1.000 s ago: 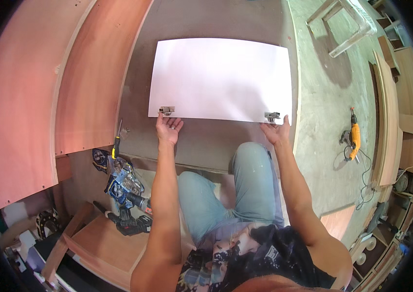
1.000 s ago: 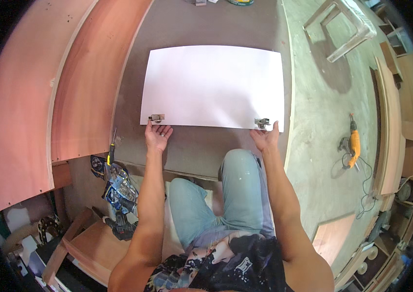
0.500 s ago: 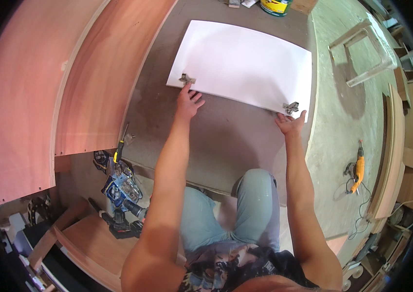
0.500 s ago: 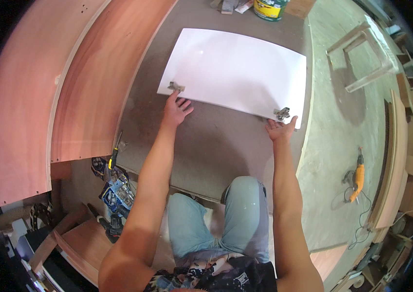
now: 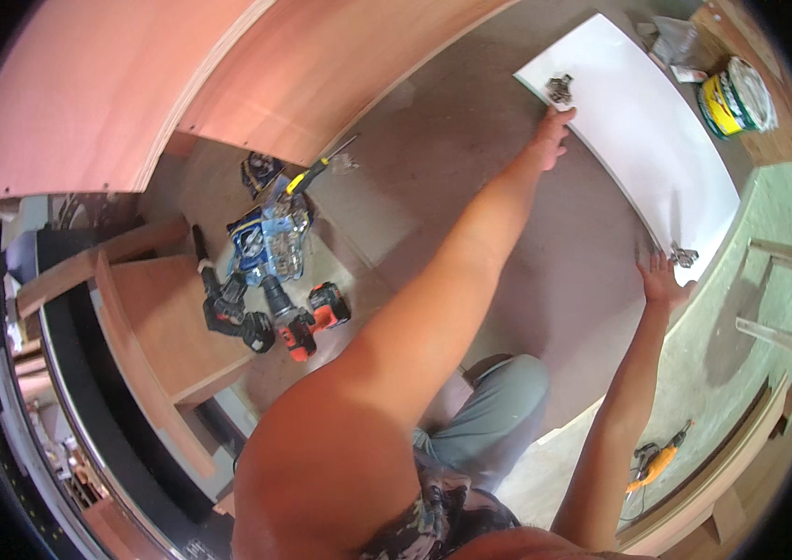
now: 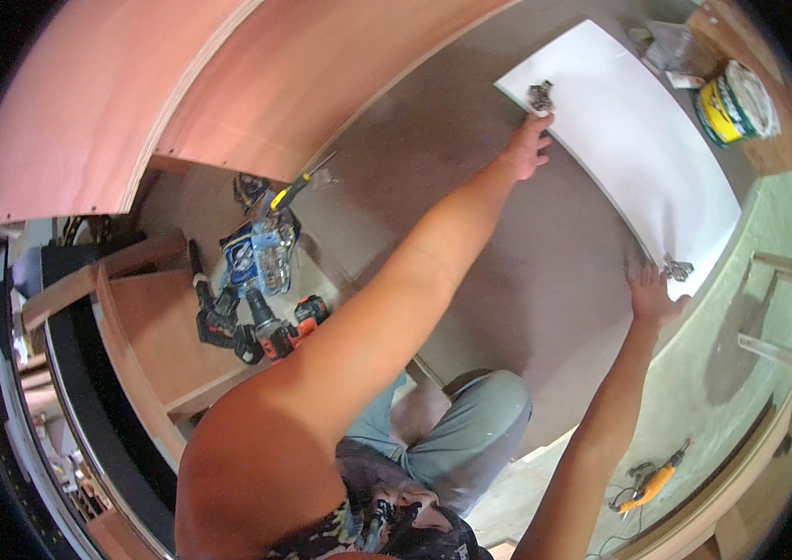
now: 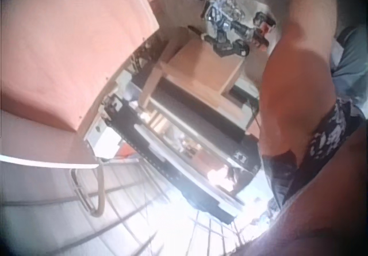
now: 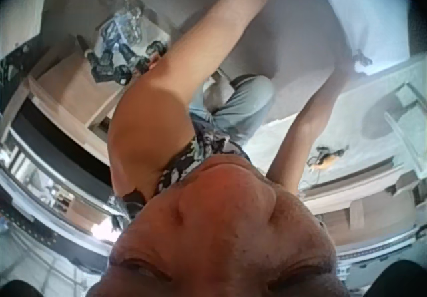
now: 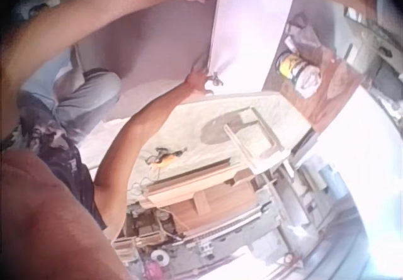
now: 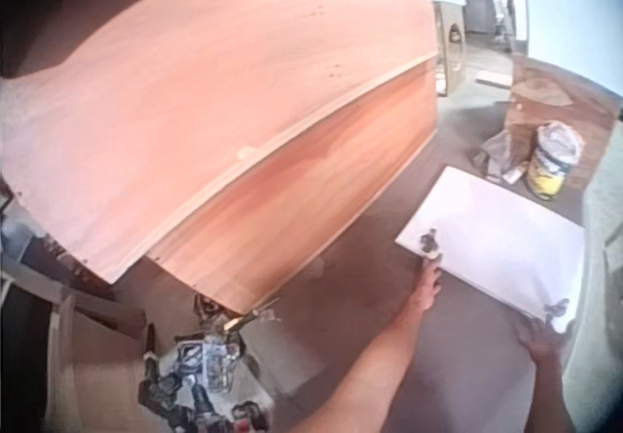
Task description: The person sits on the floor and attaches metal hinges to a white cabinet door using a screwdriver and a cordless drill. They then place a wooden plank on the door to align the hinges and secure them with screws.
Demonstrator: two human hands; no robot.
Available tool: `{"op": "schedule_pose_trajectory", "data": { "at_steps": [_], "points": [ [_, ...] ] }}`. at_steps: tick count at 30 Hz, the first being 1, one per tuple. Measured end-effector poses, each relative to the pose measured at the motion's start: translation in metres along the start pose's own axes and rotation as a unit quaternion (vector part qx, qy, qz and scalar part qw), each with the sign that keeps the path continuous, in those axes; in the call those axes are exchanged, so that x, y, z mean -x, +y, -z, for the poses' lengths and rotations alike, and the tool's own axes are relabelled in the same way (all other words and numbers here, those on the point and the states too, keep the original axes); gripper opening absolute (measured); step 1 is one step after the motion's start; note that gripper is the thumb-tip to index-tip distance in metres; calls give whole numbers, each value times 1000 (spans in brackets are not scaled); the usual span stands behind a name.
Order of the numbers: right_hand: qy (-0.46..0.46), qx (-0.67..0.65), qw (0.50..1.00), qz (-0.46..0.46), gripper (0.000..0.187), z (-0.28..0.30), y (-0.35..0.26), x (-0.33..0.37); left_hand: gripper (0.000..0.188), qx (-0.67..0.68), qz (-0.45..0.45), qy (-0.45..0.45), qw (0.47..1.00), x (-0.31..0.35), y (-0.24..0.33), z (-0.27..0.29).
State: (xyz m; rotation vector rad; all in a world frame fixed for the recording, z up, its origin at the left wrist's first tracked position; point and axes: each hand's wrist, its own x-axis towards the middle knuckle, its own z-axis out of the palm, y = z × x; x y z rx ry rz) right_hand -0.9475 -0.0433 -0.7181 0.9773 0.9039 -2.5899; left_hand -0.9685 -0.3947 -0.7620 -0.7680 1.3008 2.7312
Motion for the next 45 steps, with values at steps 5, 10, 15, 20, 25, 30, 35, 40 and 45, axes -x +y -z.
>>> {"op": "schedule_pose_trajectory", "data": {
  "at_steps": [5,10,15,20,25,30,35,40,45],
  "points": [
    [-41,37,998,13,86,31,23,18,67,-137,-11,11,990,63,-22,29],
    [-71,384,921,3,67,123,74,109,37,-337,47,-102,935,275,8,109],
    [-182,722,656,123,61,129,121,272,33,-306,-18,151,940,475,131,236],
    [-212,709,662,120,57,131,139,280,32,-91,-27,467,879,531,75,485],
    [-155,708,675,137,56,140,135,293,43,-281,155,460,828,466,-46,567],
    [-135,738,639,170,54,121,137,313,48,-468,150,596,635,450,-73,560],
    [-126,688,701,140,52,143,129,307,35,-528,127,552,633,473,-42,551],
    [-149,711,665,177,50,142,141,305,19,-424,-169,539,708,511,12,538],
    [-128,735,602,283,40,124,133,327,13,-449,-380,461,664,561,100,400]
  ]
}}
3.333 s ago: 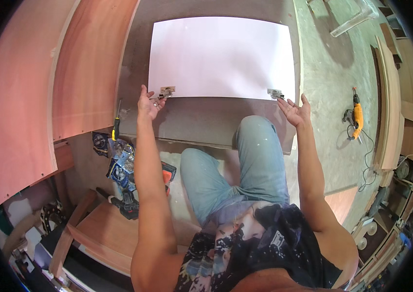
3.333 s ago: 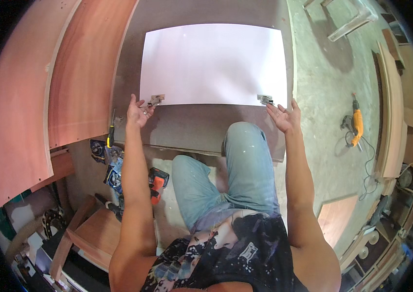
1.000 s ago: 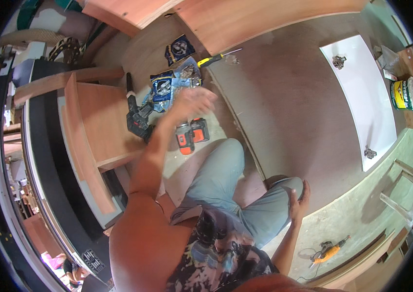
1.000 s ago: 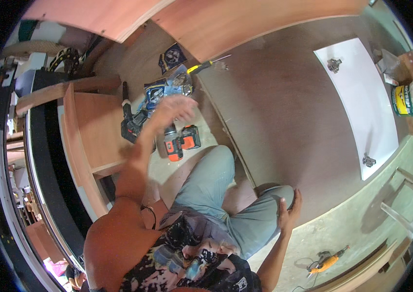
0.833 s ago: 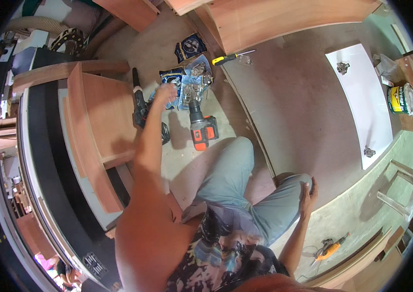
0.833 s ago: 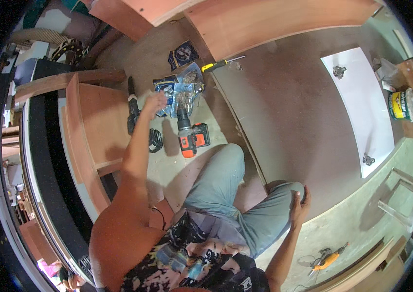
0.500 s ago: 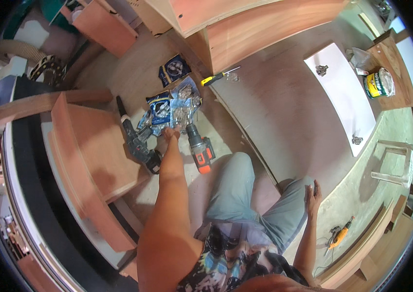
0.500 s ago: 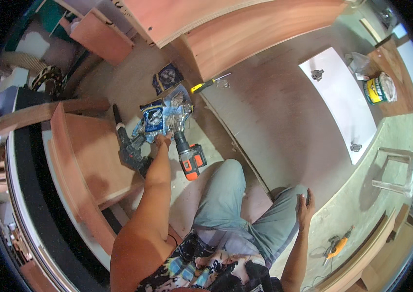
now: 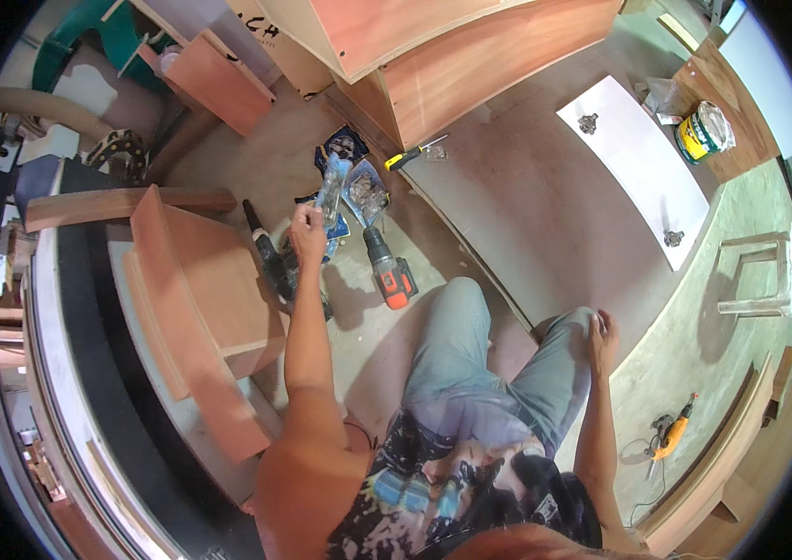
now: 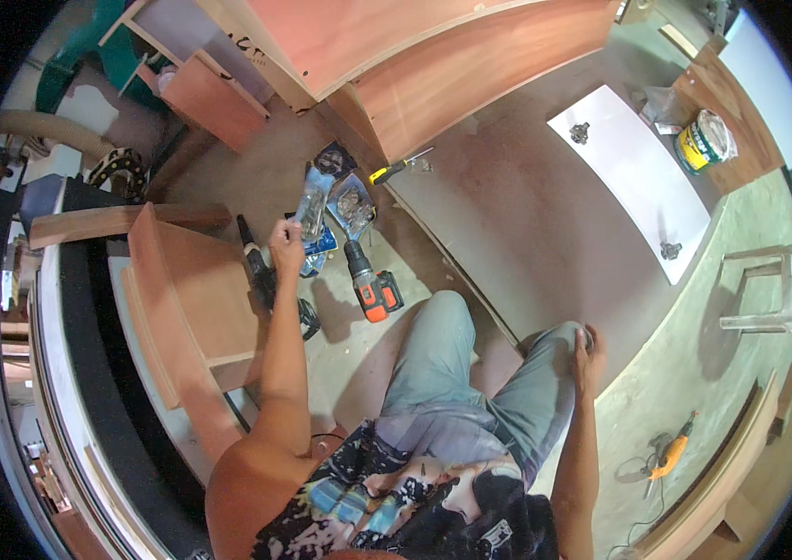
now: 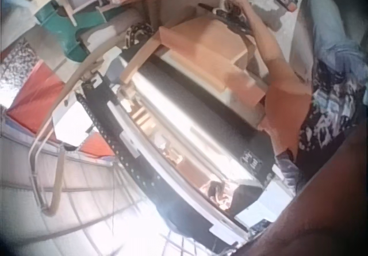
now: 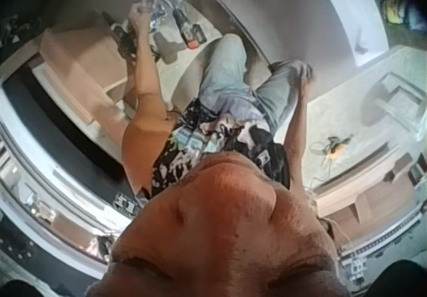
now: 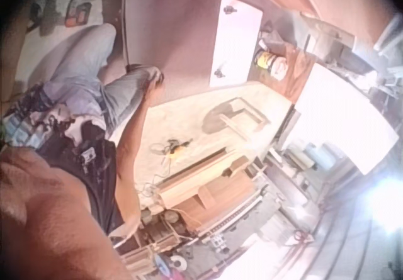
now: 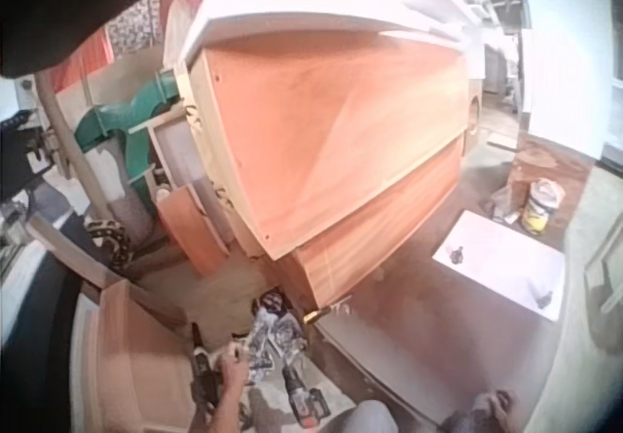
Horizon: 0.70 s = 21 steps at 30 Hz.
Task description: The person sits on the floor and attaches metal hinges to a white cabinet door using a screwdriver and a cordless drill. They then place a wooden plank on the door to align the hinges and secure them with screws.
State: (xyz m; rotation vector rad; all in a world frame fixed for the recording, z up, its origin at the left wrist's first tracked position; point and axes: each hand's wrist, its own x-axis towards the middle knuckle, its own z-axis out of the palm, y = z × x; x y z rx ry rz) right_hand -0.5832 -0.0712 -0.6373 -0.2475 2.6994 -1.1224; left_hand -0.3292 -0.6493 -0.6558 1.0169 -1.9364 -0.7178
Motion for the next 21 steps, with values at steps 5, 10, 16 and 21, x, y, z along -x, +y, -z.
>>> {"op": "schedule_pose_trajectory", "data": {
  "at_steps": [5,10,16,21],
  "points": [
    [-110,-308,941,84,34,-30,-118,2,12,311,51,-35,948,41,123,75],
    [-347,-605,717,12,49,-25,-224,49,11,507,137,-91,846,158,250,56],
    [-216,-662,717,-38,23,-9,-185,83,8,452,140,-337,814,244,244,29],
    [-151,-639,751,-69,22,1,-128,96,24,389,131,-403,818,231,291,9]
  ]
}}
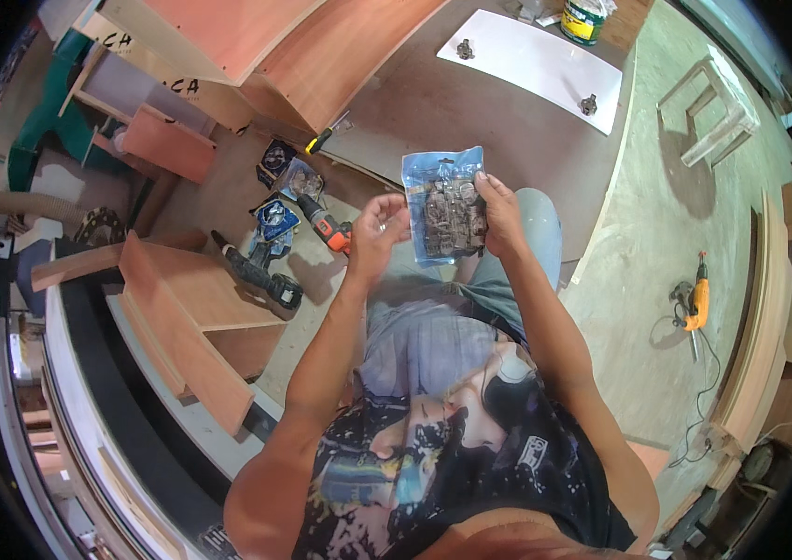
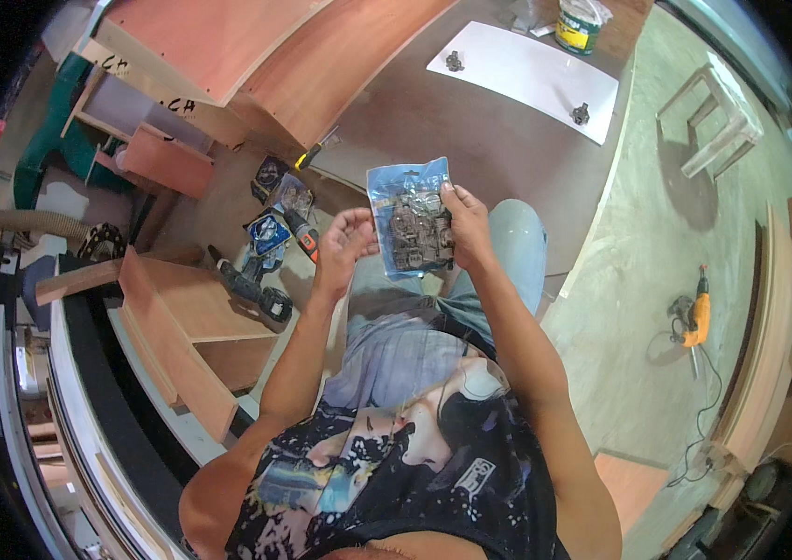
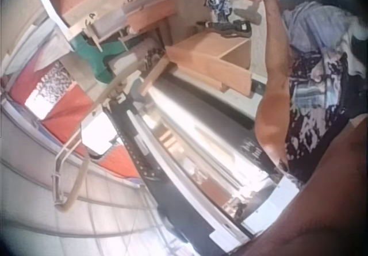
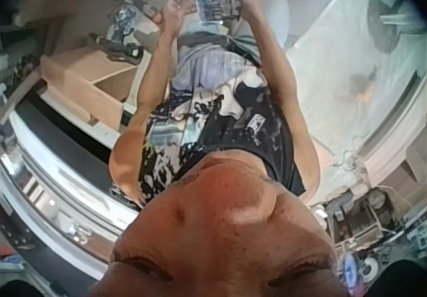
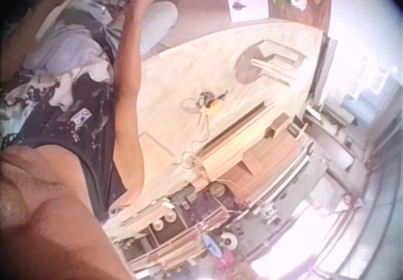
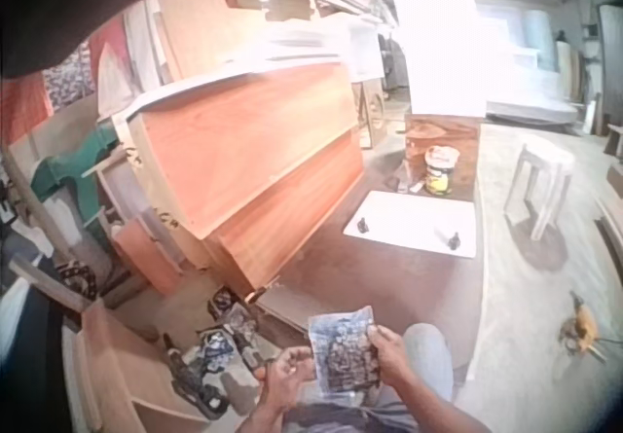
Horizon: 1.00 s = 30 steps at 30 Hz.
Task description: The person sits on the floor and attaches metal hinges to a white cabinet door using a screwdriver and a cordless drill. They then place a wooden plank on the door to align the hinges and secure them with screws.
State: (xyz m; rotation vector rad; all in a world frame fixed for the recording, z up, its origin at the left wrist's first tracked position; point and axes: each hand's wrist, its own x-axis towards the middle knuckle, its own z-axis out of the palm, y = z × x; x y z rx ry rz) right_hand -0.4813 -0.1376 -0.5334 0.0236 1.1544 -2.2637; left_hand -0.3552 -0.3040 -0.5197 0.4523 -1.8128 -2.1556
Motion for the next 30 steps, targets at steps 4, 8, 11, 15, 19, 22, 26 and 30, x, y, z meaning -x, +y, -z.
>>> {"op": "schedule_pose_trajectory", "data": {
  "at_steps": [4,8,11,15,19,22,26,30],
  "points": [
    [17,-32,999,6,34,11,9,10,27,-109,2,-27,994,-31,2,0],
    [30,-49,998,-17,40,19,13,17,16,-53,16,-32,998,-47,-15,-3],
    [4,-90,994,-67,38,21,14,22,7,45,50,-22,998,-45,-27,-1],
    [-66,-112,988,-81,34,31,15,27,3,139,64,3,988,-42,-32,-9],
    [-98,-96,988,-69,32,32,16,30,6,128,87,-19,988,-36,-20,-1],
    [-71,-92,989,-88,32,37,21,28,9,78,82,-14,993,-36,-19,0],
    [-16,-105,987,-119,31,38,24,24,12,-17,66,-32,997,-39,-20,2],
    [24,-124,988,-84,31,45,25,22,22,-89,79,-66,991,-35,-20,3]
  ]
}}
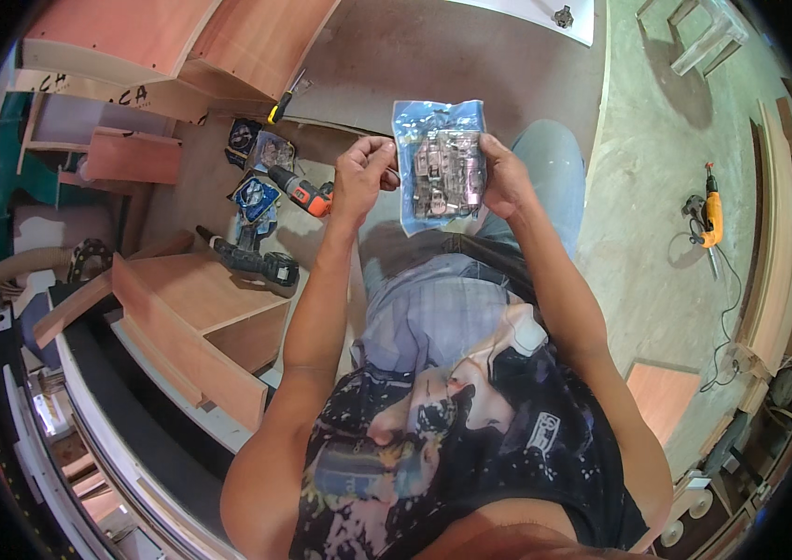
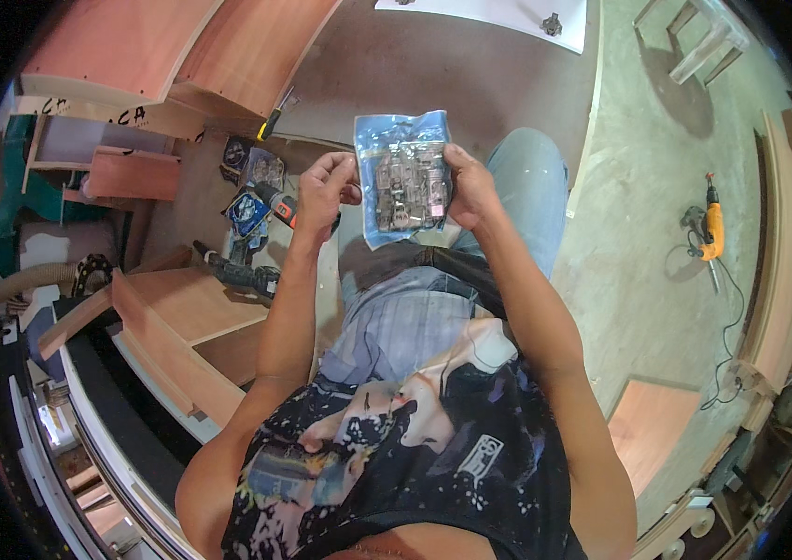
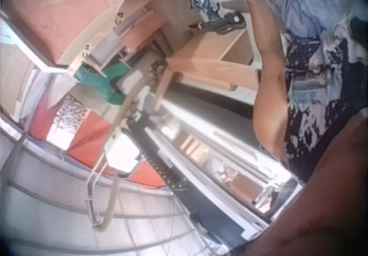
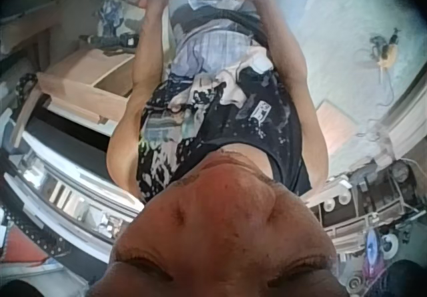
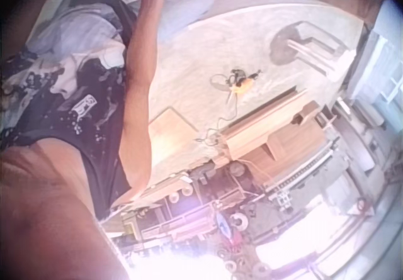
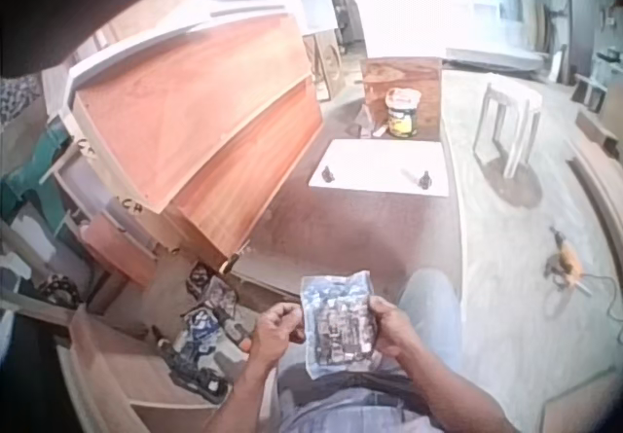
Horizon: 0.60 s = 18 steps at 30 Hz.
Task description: The person sits on the floor and attaches metal hinges to a white cabinet door using a screwdriver and a cordless drill. They then place a wooden plank on the door to align the hinges and secure them with screws.
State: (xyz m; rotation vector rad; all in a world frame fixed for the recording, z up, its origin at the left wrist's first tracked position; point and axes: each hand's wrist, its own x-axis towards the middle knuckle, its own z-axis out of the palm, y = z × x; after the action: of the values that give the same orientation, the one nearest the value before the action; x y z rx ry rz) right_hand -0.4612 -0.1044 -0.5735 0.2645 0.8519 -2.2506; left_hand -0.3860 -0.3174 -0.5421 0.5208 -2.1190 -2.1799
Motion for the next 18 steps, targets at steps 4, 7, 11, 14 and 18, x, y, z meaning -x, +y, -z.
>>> {"op": "schedule_pose_trajectory", "data": {
  "at_steps": [4,7,11,14,18],
  "points": [
    [16,3,999,33,29,7,-4,-1,29,-16,36,-58,998,9,-7,8],
    [11,-42,997,61,29,12,-4,-4,30,-16,63,-86,994,14,-16,13],
    [8,-140,980,139,30,17,4,-13,27,12,102,-46,994,24,-23,-5],
    [-14,-185,969,161,38,12,10,-11,22,51,-25,23,998,14,-37,-18],
    [-234,-236,941,71,57,40,-1,11,11,121,-115,119,979,-7,-21,-13]
  ]
}}
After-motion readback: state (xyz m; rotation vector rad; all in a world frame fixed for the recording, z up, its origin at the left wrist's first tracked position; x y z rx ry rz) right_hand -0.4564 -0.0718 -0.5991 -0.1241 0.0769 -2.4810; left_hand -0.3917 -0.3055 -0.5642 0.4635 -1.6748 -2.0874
